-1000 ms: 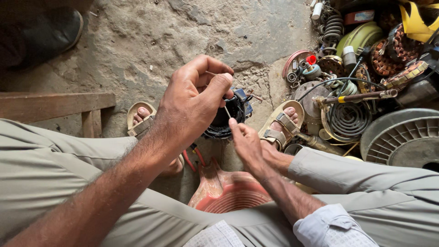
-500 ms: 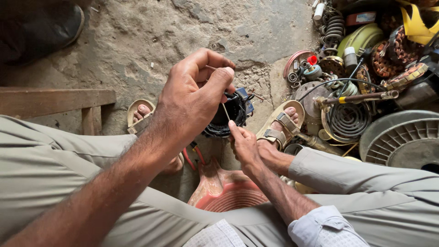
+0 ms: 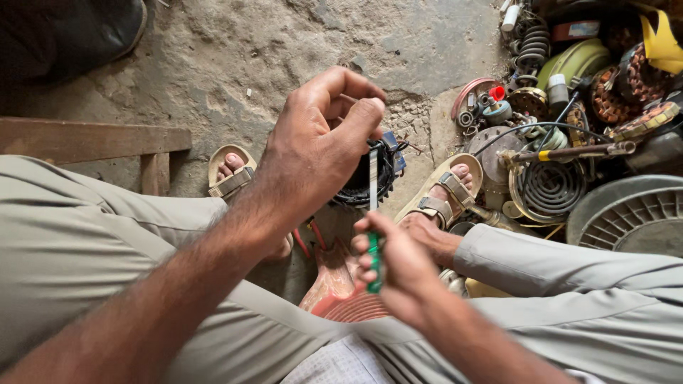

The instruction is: The person sits on a low stool and uses a screwdriver to scrape and clean the interior of a cylindrical motor stator resting on the floor. They rotate the stator and continue scraping the inner surface throughout the video.

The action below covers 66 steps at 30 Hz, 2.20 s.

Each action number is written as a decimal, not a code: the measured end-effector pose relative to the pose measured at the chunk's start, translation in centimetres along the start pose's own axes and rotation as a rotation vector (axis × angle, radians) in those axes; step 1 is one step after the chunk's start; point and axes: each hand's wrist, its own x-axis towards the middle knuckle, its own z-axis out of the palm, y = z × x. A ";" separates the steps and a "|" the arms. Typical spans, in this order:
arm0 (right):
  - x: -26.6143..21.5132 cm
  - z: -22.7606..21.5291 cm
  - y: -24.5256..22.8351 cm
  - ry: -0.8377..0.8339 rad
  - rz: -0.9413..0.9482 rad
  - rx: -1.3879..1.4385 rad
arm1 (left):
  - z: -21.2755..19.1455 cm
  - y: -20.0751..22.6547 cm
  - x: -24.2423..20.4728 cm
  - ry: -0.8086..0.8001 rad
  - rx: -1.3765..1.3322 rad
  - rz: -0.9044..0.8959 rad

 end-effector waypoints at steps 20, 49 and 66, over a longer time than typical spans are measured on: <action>-10.8 -11.8 -24.3 0.256 -1.364 -1.382 | 9.0 -19.4 -1.0 0.565 0.739 0.015; -3.1 -21.5 -29.4 0.390 -1.009 -1.199 | 7.9 -23.4 1.6 0.614 0.870 0.248; -3.9 -20.7 -29.2 0.526 -0.952 -1.268 | 5.2 -21.5 2.5 0.280 0.920 0.326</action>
